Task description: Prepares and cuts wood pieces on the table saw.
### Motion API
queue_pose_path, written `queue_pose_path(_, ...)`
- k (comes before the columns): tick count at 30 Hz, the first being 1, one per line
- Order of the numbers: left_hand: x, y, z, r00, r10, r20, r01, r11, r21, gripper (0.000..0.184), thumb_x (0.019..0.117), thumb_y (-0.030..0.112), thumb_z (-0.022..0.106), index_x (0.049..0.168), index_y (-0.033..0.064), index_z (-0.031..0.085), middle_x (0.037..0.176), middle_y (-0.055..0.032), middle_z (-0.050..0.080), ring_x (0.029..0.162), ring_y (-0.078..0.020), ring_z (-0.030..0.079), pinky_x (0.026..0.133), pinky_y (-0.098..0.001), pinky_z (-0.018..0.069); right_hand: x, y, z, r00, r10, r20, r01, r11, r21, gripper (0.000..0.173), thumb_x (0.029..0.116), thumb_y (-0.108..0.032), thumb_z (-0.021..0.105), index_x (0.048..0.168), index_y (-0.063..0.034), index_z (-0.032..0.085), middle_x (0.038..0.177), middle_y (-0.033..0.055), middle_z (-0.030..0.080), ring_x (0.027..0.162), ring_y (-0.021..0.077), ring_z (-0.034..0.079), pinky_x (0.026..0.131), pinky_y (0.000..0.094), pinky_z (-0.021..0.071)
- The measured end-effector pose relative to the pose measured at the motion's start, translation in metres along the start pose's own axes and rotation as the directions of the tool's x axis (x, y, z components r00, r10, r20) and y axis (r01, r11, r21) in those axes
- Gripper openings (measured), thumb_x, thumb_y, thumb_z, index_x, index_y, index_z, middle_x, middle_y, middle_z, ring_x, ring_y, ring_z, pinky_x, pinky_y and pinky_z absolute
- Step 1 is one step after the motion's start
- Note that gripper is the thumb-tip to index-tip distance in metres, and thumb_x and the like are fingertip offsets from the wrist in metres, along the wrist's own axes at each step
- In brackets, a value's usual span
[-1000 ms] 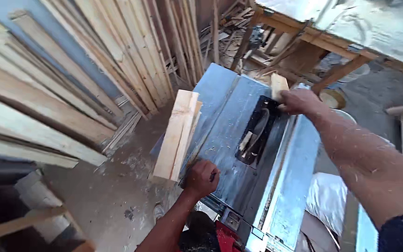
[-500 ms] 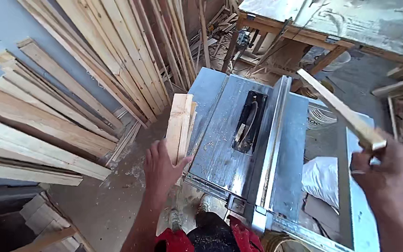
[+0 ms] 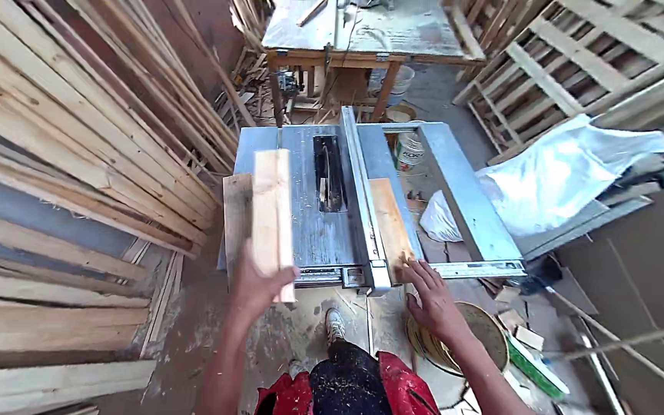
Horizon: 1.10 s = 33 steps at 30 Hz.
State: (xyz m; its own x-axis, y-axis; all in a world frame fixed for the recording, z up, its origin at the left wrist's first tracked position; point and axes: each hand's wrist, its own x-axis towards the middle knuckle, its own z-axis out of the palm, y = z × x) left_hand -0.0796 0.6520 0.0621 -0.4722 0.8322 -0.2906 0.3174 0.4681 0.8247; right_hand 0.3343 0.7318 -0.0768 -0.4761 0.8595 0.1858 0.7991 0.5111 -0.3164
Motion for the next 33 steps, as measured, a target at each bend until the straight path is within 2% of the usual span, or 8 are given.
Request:
queue_pose_path(3, -0.003, -0.025, 0.066, 0.995, -0.011, 0.097, 0.029, 0.982, -0.186, 0.114, 0.0637, 0.039, 0.096, 0.157, 0.0171, 0.034, 0.127, -0.0167, 0.066, 0.110, -0.0289, 0.069, 0.091, -0.0520, 0.0604, -0.005, -0.030, -0.020, 0.995, 0.032, -0.092, -0.028, 0.999, 0.037, 0.047, 0.0903, -0.022, 0.070, 0.137, -0.0155, 0.065, 0.156, 0.0073, 0.049, 0.147, 0.0316, 0.041, 0.116, 0.0554, 0.0409)
queue_pose_path(10, 0.001, -0.042, 0.126, 0.999, 0.016, 0.052, -0.024, 0.988, 0.154, 0.128, 0.0670, 0.054, 0.090, 0.164, 0.0106, 0.019, 0.144, -0.0206, 0.056, 0.123, -0.0373, 0.062, 0.100, -0.0614, 0.0517, -0.034, -0.071, -0.015, 0.998, 0.000, -0.068, 0.002, 0.999, 0.036, 0.031, 0.0950, -0.033, 0.063, 0.122, -0.0230, 0.074, 0.144, 0.0001, 0.061, 0.139, 0.0238, 0.051, 0.112, 0.0509, 0.0445)
queue_pose_path(17, -0.072, -0.123, 0.130, 0.990, 0.098, 0.101, -0.071, 0.966, -0.249, 0.126, 0.0571, 0.042, 0.095, 0.154, -0.0048, 0.029, 0.135, -0.0178, 0.061, 0.116, -0.0162, 0.066, 0.096, -0.0342, 0.0592, -0.041, -0.100, -0.015, 0.997, -0.036, -0.062, 0.045, 0.987, 0.154, 0.029, 0.0973, -0.035, 0.062, 0.121, -0.0243, 0.073, 0.134, -0.0013, 0.068, 0.131, 0.0211, 0.058, 0.110, 0.0485, 0.0468)
queue_pose_path(20, -0.078, -0.130, 0.149, 0.980, 0.143, 0.140, -0.104, 0.962, -0.252, 0.115, 0.0749, 0.040, 0.087, 0.157, -0.0072, 0.022, 0.146, -0.0211, 0.053, 0.127, -0.0173, 0.061, 0.106, -0.0334, 0.0534, -0.024, -0.119, -0.028, 0.983, -0.119, 0.141, 0.105, 0.989, 0.106, 0.055, 0.0922, -0.059, 0.066, 0.133, -0.0224, 0.067, 0.143, -0.0007, 0.062, 0.140, 0.0212, 0.051, 0.119, 0.0523, 0.0369)
queue_pose_path(24, -0.053, -0.114, 0.191, 0.951, 0.214, 0.223, -0.202, 0.976, -0.075, 0.073, 0.0998, 0.027, 0.058, 0.156, -0.0090, 0.029, 0.149, -0.0248, 0.052, 0.138, -0.0263, 0.053, 0.118, -0.0395, 0.0420, 0.016, -0.138, -0.022, 0.785, -0.122, 0.607, 0.220, 0.971, -0.089, 0.121, 0.0711, -0.071, 0.078, 0.161, -0.0060, 0.030, 0.171, 0.0155, 0.019, 0.160, 0.0324, 0.006, 0.122, 0.0709, -0.0023)
queue_pose_path(27, -0.031, -0.079, 0.197, 0.951, 0.090, 0.294, -0.136, 0.981, 0.140, 0.063, 0.1050, 0.025, 0.049, 0.160, 0.0007, 0.030, 0.145, -0.0253, 0.054, 0.131, -0.0326, 0.058, 0.113, -0.0450, 0.0455, 0.041, -0.130, -0.002, 0.726, -0.116, 0.678, 0.329, 0.924, -0.195, 0.137, 0.0581, -0.073, 0.085, 0.159, 0.0015, 0.029, 0.169, 0.0226, 0.021, 0.159, 0.0374, 0.003, 0.122, 0.0686, -0.0077)
queue_pose_path(30, -0.022, -0.050, 0.178, 0.952, 0.064, 0.301, -0.152, 0.948, 0.280, 0.063, 0.1060, 0.029, 0.051, 0.163, 0.0129, 0.029, 0.149, -0.0243, 0.050, 0.122, -0.0358, 0.063, 0.105, -0.0510, 0.0514, 0.067, -0.129, -0.005, 0.729, -0.138, 0.670, 0.425, 0.859, -0.286, 0.124, 0.0701, -0.072, 0.076, 0.156, 0.0062, 0.033, 0.163, 0.0267, 0.032, 0.157, 0.0416, 0.013, 0.124, 0.0660, -0.0055)
queue_pose_path(33, -0.011, -0.045, 0.154, 0.947, 0.177, 0.268, -0.276, 0.874, 0.399, 0.057, 0.1010, 0.039, 0.060, 0.154, 0.0200, 0.050, 0.139, -0.0155, 0.054, 0.118, -0.0305, 0.062, 0.095, -0.0498, 0.0561, 0.088, -0.132, -0.008, 0.757, -0.163, 0.633, 0.458, 0.823, -0.336, 0.116, 0.0675, -0.072, 0.074, 0.147, 0.0067, 0.045, 0.151, 0.0255, 0.049, 0.152, 0.0425, 0.029, 0.125, 0.0649, -0.0005)
